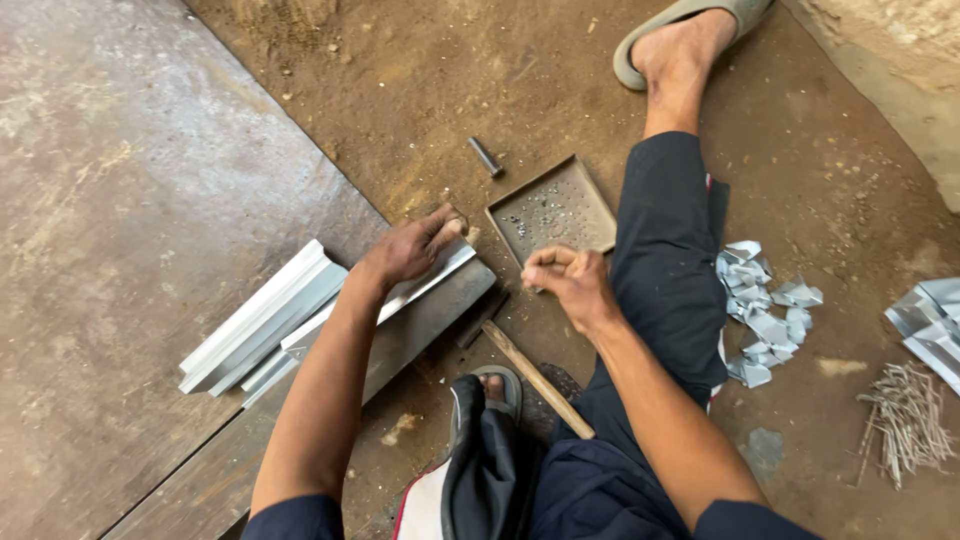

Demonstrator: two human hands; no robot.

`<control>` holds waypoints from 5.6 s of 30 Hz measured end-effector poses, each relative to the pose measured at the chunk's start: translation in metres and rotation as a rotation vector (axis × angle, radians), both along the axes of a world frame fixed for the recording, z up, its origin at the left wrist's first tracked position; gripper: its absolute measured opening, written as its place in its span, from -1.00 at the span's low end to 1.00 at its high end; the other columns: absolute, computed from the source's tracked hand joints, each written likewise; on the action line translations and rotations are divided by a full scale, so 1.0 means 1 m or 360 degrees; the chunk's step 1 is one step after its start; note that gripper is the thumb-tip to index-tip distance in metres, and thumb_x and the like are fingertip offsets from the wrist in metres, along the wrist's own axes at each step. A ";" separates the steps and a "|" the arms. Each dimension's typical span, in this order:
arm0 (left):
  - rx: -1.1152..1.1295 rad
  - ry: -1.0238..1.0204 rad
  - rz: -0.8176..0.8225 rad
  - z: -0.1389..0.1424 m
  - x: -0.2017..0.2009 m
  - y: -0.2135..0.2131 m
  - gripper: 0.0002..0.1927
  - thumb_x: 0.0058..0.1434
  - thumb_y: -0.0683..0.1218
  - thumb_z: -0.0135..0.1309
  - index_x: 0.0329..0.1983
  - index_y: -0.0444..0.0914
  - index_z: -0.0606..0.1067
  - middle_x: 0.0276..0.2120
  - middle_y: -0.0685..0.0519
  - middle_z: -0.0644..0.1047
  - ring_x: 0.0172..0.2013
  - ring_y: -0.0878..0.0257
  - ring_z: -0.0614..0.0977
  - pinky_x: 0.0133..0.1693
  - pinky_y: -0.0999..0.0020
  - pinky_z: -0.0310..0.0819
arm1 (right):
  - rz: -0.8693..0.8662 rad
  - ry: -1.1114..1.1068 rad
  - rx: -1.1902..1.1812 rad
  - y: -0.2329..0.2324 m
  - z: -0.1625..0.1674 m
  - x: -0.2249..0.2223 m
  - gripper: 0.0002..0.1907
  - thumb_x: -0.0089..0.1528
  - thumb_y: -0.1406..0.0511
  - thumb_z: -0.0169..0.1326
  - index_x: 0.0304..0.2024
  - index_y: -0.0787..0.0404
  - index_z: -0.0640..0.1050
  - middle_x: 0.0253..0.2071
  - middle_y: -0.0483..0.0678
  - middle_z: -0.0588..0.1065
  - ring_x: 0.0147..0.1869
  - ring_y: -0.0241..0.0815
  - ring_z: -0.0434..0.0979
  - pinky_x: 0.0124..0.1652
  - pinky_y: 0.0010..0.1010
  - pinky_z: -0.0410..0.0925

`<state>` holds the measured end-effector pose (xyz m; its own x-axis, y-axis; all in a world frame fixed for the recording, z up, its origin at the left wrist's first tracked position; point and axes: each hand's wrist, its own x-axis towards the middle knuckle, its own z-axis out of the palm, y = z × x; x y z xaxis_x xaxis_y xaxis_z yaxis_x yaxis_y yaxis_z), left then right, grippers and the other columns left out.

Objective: The person sits on the floor and assembles metal frame pieces by inserting small metal pins into pre-drilled holes and hammering them flush with a hammer. The person repeatedly picks up pins, aligns them with the holes, and strikes them until they are seated.

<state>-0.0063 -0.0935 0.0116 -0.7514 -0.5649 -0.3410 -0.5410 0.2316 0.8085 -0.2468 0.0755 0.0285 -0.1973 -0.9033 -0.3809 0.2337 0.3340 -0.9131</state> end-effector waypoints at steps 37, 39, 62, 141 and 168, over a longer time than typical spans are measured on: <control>0.0721 0.0081 0.0197 -0.036 0.010 -0.022 -0.40 0.34 0.39 -0.25 0.11 -0.06 0.52 0.16 0.03 0.57 0.25 0.15 0.45 0.24 0.16 0.27 | 0.0176 0.0926 0.0016 -0.015 -0.048 0.058 -0.72 0.31 0.25 0.12 -0.04 0.32 0.60 -0.12 0.05 0.62 -0.12 -0.19 0.67 -0.16 -0.43 0.56; 0.0663 0.0086 0.0149 -0.037 0.011 -0.022 -0.39 0.34 0.39 -0.28 0.10 -0.05 0.53 0.15 0.04 0.58 0.23 0.16 0.47 0.23 0.17 0.31 | 0.0408 0.1180 0.0210 0.019 -0.048 0.054 -0.63 0.22 0.21 0.19 -0.06 0.37 0.57 -0.10 0.17 0.57 -0.09 -0.04 0.64 -0.16 -0.31 0.53; 0.0672 0.0113 0.0203 -0.050 0.019 -0.022 -0.31 0.34 0.38 -0.23 0.30 -0.12 0.44 0.24 -0.02 0.52 0.29 0.11 0.45 0.26 0.20 0.29 | 0.0578 0.1591 -0.0245 0.031 0.081 0.084 -0.69 0.39 0.35 -0.08 -0.41 0.43 0.48 -0.46 0.25 0.44 -0.46 0.22 0.48 -0.45 -0.08 0.30; -0.0798 -0.0444 0.0471 0.075 0.018 0.098 -0.54 0.18 0.15 0.26 0.16 0.10 0.52 -0.13 -0.12 0.47 -0.02 -0.06 0.46 0.00 -0.01 0.31 | 0.0465 0.0371 0.0810 0.114 0.062 0.008 -0.60 0.30 0.11 0.09 -0.47 0.27 0.42 -0.70 -0.16 0.32 -0.70 -0.38 0.27 -0.67 -0.48 0.20; -0.1588 -0.0402 0.0509 0.016 -0.040 0.192 -0.37 0.29 -0.19 -0.05 0.44 0.08 0.34 0.18 -0.11 0.34 0.09 -0.04 0.43 0.06 0.06 0.27 | 0.1003 0.0466 0.0689 0.052 0.019 -0.075 -0.55 0.34 0.14 0.02 -0.53 0.33 0.42 -0.73 -0.11 0.38 -0.74 -0.33 0.31 -0.70 -0.43 0.26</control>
